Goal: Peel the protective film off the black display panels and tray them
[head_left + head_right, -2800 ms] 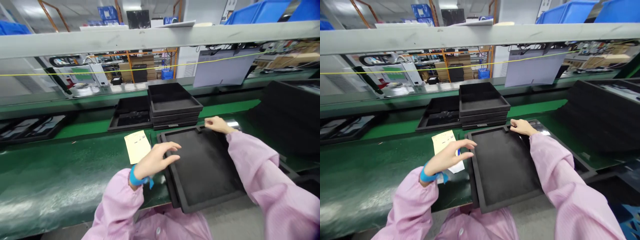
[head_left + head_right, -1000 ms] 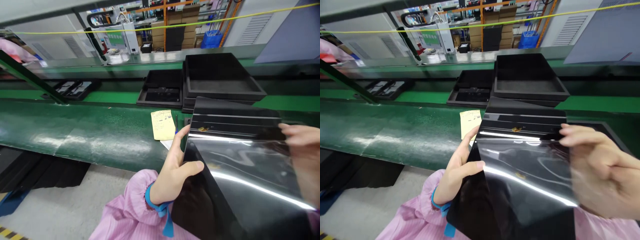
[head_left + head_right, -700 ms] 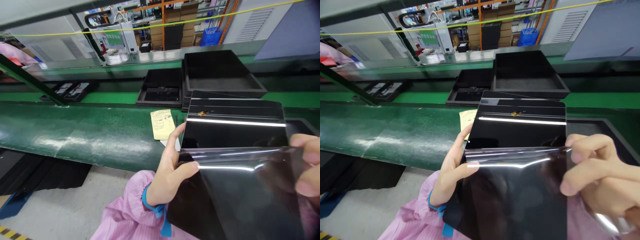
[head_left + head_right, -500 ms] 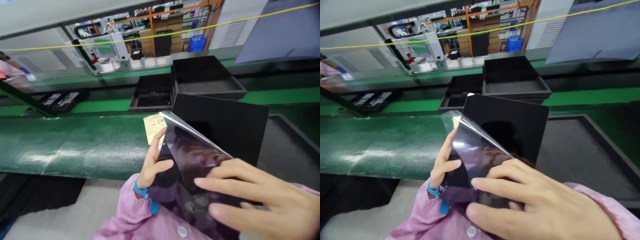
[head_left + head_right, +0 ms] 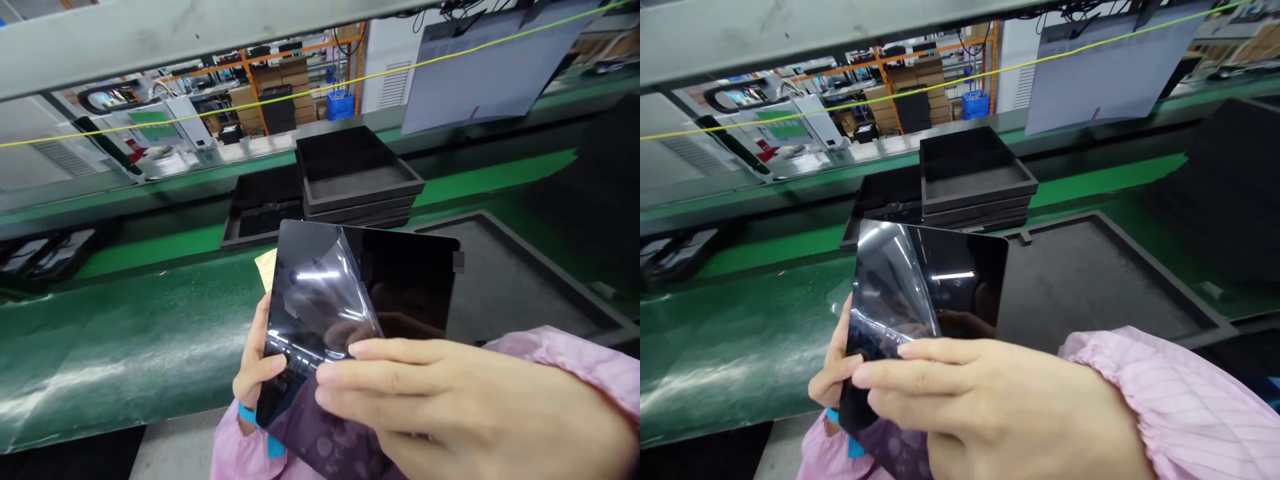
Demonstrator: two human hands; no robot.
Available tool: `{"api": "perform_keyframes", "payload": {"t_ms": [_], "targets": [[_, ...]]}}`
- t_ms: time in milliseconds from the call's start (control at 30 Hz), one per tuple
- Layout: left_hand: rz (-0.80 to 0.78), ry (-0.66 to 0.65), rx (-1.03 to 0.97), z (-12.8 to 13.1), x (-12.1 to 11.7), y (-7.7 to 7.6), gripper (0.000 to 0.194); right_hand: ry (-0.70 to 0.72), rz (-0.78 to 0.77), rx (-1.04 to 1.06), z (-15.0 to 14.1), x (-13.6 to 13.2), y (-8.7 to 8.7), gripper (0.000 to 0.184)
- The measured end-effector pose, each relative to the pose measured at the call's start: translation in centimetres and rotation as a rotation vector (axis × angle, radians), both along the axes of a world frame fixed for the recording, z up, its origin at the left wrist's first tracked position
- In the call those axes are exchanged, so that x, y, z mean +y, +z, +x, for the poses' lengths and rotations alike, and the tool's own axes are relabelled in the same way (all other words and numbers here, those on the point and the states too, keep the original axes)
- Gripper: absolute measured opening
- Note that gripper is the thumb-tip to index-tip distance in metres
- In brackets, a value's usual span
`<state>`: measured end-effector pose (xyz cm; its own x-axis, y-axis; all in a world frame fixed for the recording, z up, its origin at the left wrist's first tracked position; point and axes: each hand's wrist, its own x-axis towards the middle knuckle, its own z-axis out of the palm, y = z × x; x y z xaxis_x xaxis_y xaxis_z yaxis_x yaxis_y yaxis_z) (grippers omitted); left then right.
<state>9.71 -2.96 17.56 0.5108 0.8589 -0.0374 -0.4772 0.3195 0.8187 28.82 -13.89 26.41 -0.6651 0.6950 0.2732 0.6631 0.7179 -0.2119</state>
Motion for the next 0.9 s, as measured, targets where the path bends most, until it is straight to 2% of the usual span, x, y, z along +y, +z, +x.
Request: {"api": "perform_keyframes", "payload": {"t_ms": [67,133,200,267,300,367,433,567,633,767,833,900], "targets": [[0.025,0.068,0.036,0.7,0.3,0.0,0.047,0.091,0.026,-0.081,1.4,1.1,0.6,0.016],[0.088,0.119,0.081,1.6,0.9,0.0,0.039,0.04,0.114,0.015,2.8,2.5,0.7,0.016],[0.165,0.135,0.135,2.3,1.8,-0.1,0.035,-0.145,0.268,0.205,3.8,4.2,0.3,0.022],[0.227,0.154,0.181,2.9,2.5,-0.1,0.035,-0.39,0.43,0.447,4.3,5.7,-0.4,0.03],[0.264,0.182,0.215,3.0,2.7,0.0,0.036,-0.486,0.47,0.559,4.3,6.3,-0.9,0.032],[0.346,0.249,0.302,3.2,2.9,0.2,0.039,-0.562,0.464,0.759,4.4,7.3,-1.5,0.032],[0.408,0.307,0.397,3.2,2.9,0.6,0.038,-0.559,0.39,0.892,4.4,8.0,-1.9,0.031],[0.444,0.312,0.49,3.5,2.9,0.9,0.033,-0.564,0.306,1.013,4.6,8.4,-2.0,0.032],[0.444,0.289,0.473,3.8,3.0,0.9,0.032,-0.585,0.289,1.028,4.6,8.4,-2.0,0.033],[0.356,0.232,0.377,4.6,3.2,0.7,0.034,-0.586,0.286,1.046,4.8,8.2,-2.2,0.035],[0.296,0.196,0.375,4.9,2.7,1.1,0.042,-0.596,0.304,1.115,5.0,8.1,-2.4,0.036],[0.223,0.171,0.359,5.1,1.8,1.9,0.05,-0.666,0.352,1.207,5.3,7.9,-2.7,0.036]]}}
